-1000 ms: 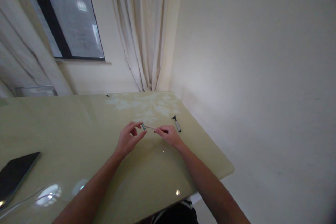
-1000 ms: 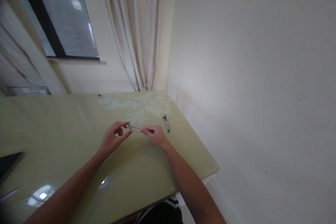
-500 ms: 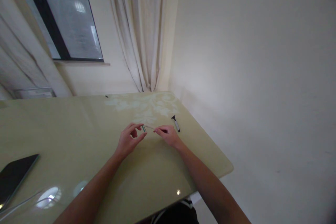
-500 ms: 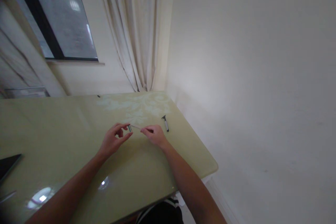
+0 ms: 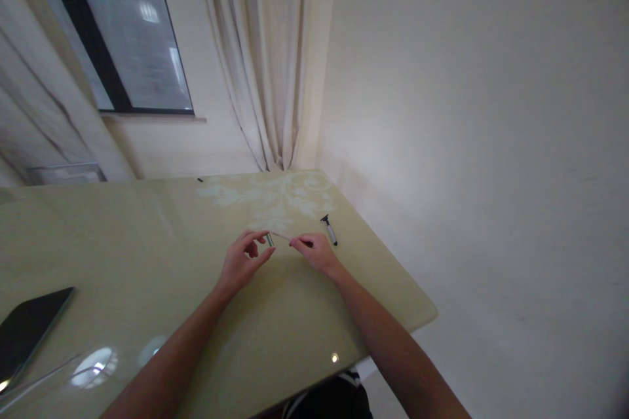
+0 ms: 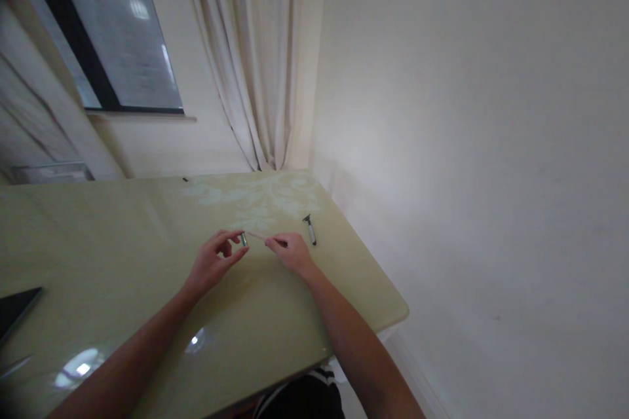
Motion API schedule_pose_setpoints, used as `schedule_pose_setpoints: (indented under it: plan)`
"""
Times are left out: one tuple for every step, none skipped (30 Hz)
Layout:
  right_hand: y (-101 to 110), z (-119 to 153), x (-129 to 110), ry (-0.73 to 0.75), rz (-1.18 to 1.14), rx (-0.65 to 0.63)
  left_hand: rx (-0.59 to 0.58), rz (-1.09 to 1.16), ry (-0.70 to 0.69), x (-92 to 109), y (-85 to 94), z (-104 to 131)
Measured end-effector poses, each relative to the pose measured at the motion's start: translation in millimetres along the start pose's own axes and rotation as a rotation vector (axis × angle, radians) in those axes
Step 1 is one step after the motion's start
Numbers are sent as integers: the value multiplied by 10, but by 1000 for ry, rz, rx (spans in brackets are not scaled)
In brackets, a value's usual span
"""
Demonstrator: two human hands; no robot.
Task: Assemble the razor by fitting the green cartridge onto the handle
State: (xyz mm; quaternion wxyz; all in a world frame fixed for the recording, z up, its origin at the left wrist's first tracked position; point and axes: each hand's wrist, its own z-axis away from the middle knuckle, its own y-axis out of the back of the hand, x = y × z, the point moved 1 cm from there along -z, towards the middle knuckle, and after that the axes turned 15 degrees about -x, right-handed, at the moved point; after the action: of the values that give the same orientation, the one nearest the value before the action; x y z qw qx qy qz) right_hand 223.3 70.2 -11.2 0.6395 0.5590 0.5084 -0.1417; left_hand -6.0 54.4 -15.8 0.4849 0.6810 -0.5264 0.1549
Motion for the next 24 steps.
schedule_pose_setpoints:
  plan:
    - [0, -1, -2, 13, -1, -10, 3, 1, 3, -8, 1, 0]
    - [-2, -2, -4, 29, -10, -28, 9, 0, 4, -15, 2, 0]
    - [-4, -3, -6, 38, -18, -46, 13, -1, 5, -20, 5, -1]
    - [-5, -4, -6, 37, -16, -58, 15, -2, 6, -23, 8, -2]
    - [-4, -4, -5, 26, -3, -57, 17, -1, 8, -25, 11, -4]
    - [-3, -4, -1, 8, 12, -45, 19, 0, 9, -25, 16, -7]
    - [-1, -3, 4, -6, 22, -34, 22, 2, 10, -24, 21, -9]
    - [-1, -4, 10, -7, 23, -33, 26, 4, 12, -21, 26, -12]
    - [-4, -5, 16, 3, 14, -46, 32, 4, 14, -18, 31, -14]
    - [-9, -6, 23, 18, 0, -65, 36, 4, 14, -14, 35, -16]
    - [-14, -8, 31, 29, -12, -82, 37, 2, 12, -9, 38, -18]
    - [-18, -10, 38, 30, -13, -92, 36, 0, 11, -5, 40, -19]
    - [-20, -12, 45, 23, -2, -88, 36, 0, 10, -2, 41, -21]
    - [-19, -13, 49, 10, 11, -74, 36, 3, 10, 0, 42, -21]
    - [-16, -12, 50, 2, 18, -60, 38, 6, 12, 1, 43, -22]
    - [-12, -11, 48, 2, 18, -56, 42, 9, 17, 1, 44, -22]
    - [-9, -9, 42, 8, 11, -64, 46, 11, 21, 1, 45, -22]
    - [-6, -7, 34, 16, 1, -76, 47, 11, 25, -1, 45, -22]
    - [-2, -4, 26, 18, -6, -86, 47, 10, 26, -3, 44, -22]
    - [1, -1, 19, 11, -5, -87, 47, 8, 26, -6, 43, -22]
    - [4, 2, 13, -1, 3, -78, 48, 8, 25, -9, 41, -21]
    - [7, 5, 9, -11, 11, -65, 48, 9, 24, -13, 39, -20]
    - [8, 7, 7, -12, 12, -58, 47, 11, 25, -17, 37, -19]
    - [7, 8, 7, -4, 7, -66, 46, 14, 26, -20, 35, -18]
